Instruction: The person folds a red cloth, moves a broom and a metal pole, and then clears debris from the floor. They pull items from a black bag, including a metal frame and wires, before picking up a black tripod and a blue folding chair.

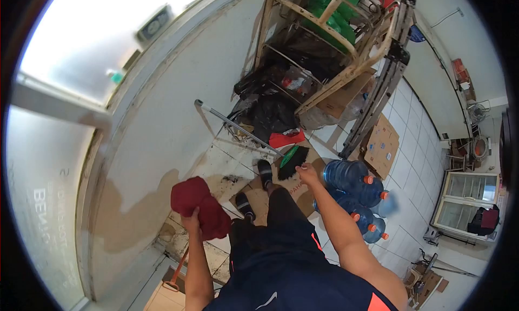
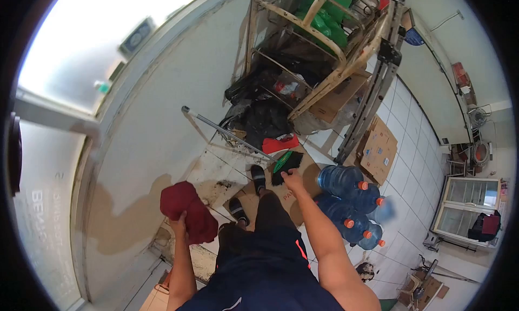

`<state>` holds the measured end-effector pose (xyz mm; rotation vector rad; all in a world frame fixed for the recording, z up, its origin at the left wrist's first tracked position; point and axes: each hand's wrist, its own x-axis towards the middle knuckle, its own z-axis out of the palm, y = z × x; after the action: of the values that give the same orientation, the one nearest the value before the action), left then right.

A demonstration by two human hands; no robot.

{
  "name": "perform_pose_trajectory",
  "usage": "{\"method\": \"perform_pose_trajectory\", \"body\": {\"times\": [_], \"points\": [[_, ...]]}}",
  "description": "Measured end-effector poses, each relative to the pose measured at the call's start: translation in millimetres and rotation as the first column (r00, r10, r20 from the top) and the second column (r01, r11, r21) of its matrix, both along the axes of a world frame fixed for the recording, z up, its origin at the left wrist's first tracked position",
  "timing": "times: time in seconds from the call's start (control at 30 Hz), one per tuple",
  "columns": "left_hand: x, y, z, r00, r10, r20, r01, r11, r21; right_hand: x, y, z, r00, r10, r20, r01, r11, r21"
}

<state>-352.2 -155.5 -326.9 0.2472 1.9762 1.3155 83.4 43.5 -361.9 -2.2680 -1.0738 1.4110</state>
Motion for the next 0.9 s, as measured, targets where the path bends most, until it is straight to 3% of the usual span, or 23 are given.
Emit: {"method": "perform_pose_trajectory", "body": {"times": [0.13,0.2,0.3,0.33,0.4,0.47,0.53,0.57,0.67,0.7,0.8,0.9], "points": [[7,14,14,0.997,-0.003,-0.083,-0.008,0.991,-0.13,-10,40,-65,0.974,0.161,0.161,-0.18,0.978,0.11],[0,6,-6,0.988,-0.021,-0.153,-0.012,0.977,-0.213,-23,71,-93,0.946,0.221,0.239,-0.259,0.956,0.141],[9,18,0,0.985,-0.035,-0.169,-0.011,0.965,-0.264,-45,132,-121,0.977,0.14,0.162,-0.181,0.943,0.278],[12,22,-7,0.986,0.002,-0.168,-0.04,0.973,-0.227,-60,159,-118,0.987,0.097,0.126,-0.126,0.961,0.246],[19,27,-11,0.978,0.0,-0.21,-0.084,0.916,-0.392,-71,192,-210,0.999,0.043,-0.01,-0.036,0.922,0.386],[31,44,-7,0.98,0.01,-0.197,-0.102,0.879,-0.465,-119,251,-178,0.951,-0.064,-0.303,0.166,0.93,0.326],[40,46,-23,0.985,0.044,-0.165,-0.118,0.875,-0.469,-158,306,-183,0.925,-0.129,-0.358,0.225,0.944,0.241],[44,38,-33,0.986,0.082,-0.143,-0.137,0.891,-0.433,-177,328,-213,0.803,-0.138,-0.579,0.368,0.88,0.301],[58,33,-40,0.988,0.124,-0.087,-0.15,0.882,-0.447,-226,393,-277,0.915,-0.27,-0.299,0.347,0.905,0.245],[60,33,-41,0.989,0.132,-0.074,-0.151,0.87,-0.469,-240,415,-245,0.938,-0.328,-0.11,0.333,0.942,0.036],[47,-13,-59,0.998,-0.023,-0.052,-0.008,0.848,-0.529,-257,455,-238,0.929,-0.366,-0.055,0.356,0.925,-0.132],[60,16,-49,0.998,0.012,-0.066,-0.046,0.832,-0.554,-254,467,-233,0.888,-0.455,-0.068,0.431,0.875,-0.22]]}}
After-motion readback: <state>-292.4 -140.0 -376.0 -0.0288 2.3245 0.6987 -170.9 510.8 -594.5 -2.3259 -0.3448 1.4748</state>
